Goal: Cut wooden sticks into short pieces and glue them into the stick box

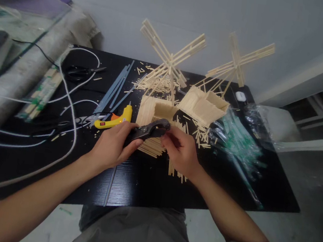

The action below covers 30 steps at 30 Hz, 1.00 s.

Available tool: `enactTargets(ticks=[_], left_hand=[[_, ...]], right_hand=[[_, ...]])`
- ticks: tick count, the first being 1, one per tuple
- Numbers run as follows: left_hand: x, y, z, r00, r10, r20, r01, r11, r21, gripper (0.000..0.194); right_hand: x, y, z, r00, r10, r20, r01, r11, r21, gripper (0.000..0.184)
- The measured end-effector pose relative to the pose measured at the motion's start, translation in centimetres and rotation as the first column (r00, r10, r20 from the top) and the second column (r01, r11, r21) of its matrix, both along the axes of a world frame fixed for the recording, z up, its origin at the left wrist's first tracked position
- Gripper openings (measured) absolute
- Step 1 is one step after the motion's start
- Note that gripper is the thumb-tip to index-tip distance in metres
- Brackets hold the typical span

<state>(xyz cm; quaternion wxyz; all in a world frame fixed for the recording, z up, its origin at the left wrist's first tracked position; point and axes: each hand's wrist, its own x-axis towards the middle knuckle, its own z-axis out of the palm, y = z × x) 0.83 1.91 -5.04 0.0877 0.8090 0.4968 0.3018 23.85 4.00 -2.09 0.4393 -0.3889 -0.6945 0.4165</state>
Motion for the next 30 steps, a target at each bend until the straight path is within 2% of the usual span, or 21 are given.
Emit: enactTargets(ticks=[11, 19, 30], left_hand=[[0.06, 0.00, 0.08, 1.000, -0.003, -0.027, 0.004, 1.000, 0.023, 0.048], [0.12, 0.05, -0.06, 0.999, -0.004, -0.032, 0.005, 1.000, 0.021, 0.048], [0.08, -0.13, -0.14, 1.000, -0.003, -0.020, 0.003, 1.000, 0.000, 0.045]], right_hand=[[-0.05, -0.08, -0.40, 1.000, -0.019, -0.009, 0.019, 1.000, -0.011, 0.014], [-0.14, -0.10, -0.53, 0.999, 0.012, -0.047, -0.014, 0.999, -0.046, 0.012], [-0.11, -0.18, -0.62, 0.999, -0.005, -0.045, 0.004, 1.000, -0.009, 0.013]])
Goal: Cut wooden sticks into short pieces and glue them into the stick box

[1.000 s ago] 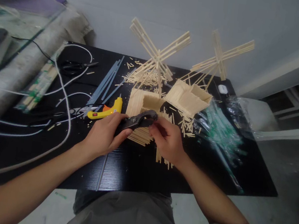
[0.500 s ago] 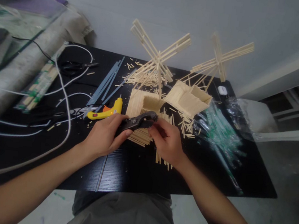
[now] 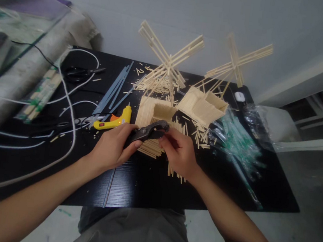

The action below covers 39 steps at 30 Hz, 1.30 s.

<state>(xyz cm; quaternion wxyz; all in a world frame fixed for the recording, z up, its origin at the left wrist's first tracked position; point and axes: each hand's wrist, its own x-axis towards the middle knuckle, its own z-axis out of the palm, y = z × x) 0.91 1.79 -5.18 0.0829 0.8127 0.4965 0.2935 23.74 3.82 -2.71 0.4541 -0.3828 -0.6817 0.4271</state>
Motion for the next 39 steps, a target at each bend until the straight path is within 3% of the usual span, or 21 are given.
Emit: enactTargets(ticks=[15, 31, 36, 39], left_hand=[[0.6, -0.2, 0.9, 0.998, 0.048, -0.031, -0.053, 0.986, -0.160, 0.038], [0.5, -0.4, 0.6, 0.996, 0.089, -0.032, -0.093, 0.980, -0.174, 0.038], [0.2, -0.2, 0.3, 1.000, 0.030, -0.006, -0.030, 0.992, -0.123, 0.039], [-0.1, -0.1, 0.3, 1.000, -0.012, 0.006, 0.012, 0.996, -0.092, 0.040]], right_hand=[[-0.4, -0.3, 0.1, 1.000, -0.012, -0.027, 0.010, 0.997, -0.080, 0.014], [-0.6, -0.3, -0.3, 0.989, -0.008, -0.145, -0.025, 0.974, -0.226, 0.030], [-0.2, 0.1, 0.6, 0.991, 0.088, -0.105, -0.111, 0.964, -0.240, 0.041], [0.2, 0.2, 0.9, 0.971, 0.165, -0.173, -0.212, 0.929, -0.303, 0.040]])
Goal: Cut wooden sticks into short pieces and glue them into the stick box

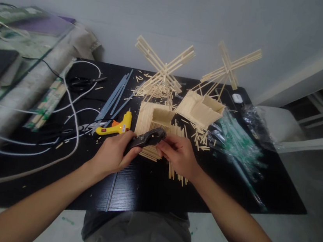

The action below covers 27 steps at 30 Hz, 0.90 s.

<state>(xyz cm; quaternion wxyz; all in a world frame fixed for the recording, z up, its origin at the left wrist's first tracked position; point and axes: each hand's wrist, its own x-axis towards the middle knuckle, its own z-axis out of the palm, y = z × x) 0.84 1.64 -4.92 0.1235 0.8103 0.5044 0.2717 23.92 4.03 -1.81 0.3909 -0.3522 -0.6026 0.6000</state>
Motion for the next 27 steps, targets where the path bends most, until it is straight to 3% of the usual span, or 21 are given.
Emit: enactTargets(ticks=[6, 14, 18, 27], left_hand=[[-0.5, 0.0, 0.0, 0.996, -0.076, 0.037, 0.074, 0.997, 0.036, 0.041], [-0.8, 0.3, 0.4, 0.984, -0.161, 0.073, 0.159, 0.987, 0.033, 0.040], [-0.7, 0.2, 0.8, 0.988, -0.135, 0.080, 0.138, 0.990, -0.033, 0.035], [-0.3, 0.2, 1.3, 0.997, -0.060, 0.057, 0.067, 0.989, -0.134, 0.035]], right_hand=[[0.5, 0.3, -0.3, 0.969, 0.176, -0.172, -0.212, 0.953, -0.218, 0.034], [0.5, 0.5, -1.1, 0.875, 0.273, -0.400, -0.441, 0.790, -0.425, 0.031], [0.3, 0.4, -1.2, 0.888, 0.214, -0.406, -0.413, 0.758, -0.504, 0.032], [0.1, 0.5, -1.2, 0.915, 0.170, -0.366, -0.359, 0.757, -0.546, 0.037]])
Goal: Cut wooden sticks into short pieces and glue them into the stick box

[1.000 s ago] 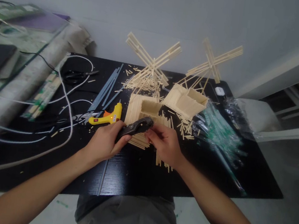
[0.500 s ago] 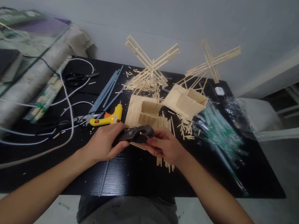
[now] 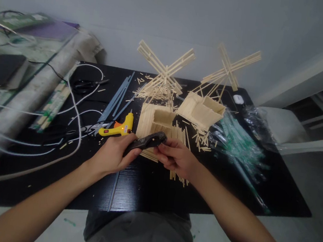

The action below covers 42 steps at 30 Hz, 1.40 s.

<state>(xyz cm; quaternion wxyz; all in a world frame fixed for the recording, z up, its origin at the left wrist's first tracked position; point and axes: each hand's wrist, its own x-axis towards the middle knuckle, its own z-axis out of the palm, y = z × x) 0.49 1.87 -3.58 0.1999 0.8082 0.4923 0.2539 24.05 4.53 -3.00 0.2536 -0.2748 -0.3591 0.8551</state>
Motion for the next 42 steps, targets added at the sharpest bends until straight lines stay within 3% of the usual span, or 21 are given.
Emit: enactTargets(ticks=[25, 42], left_hand=[[-0.20, 0.17, -0.79, 0.999, 0.000, -0.038, -0.001, 0.999, -0.033, 0.033], [-0.13, 0.21, -0.42, 0.999, 0.005, -0.033, -0.009, 0.995, -0.103, 0.032]], right_hand=[[0.04, 0.22, -0.67, 1.000, -0.023, -0.005, 0.024, 0.999, 0.034, 0.037], [0.00, 0.26, -0.68, 0.999, -0.037, 0.006, 0.037, 0.999, 0.035, 0.036]])
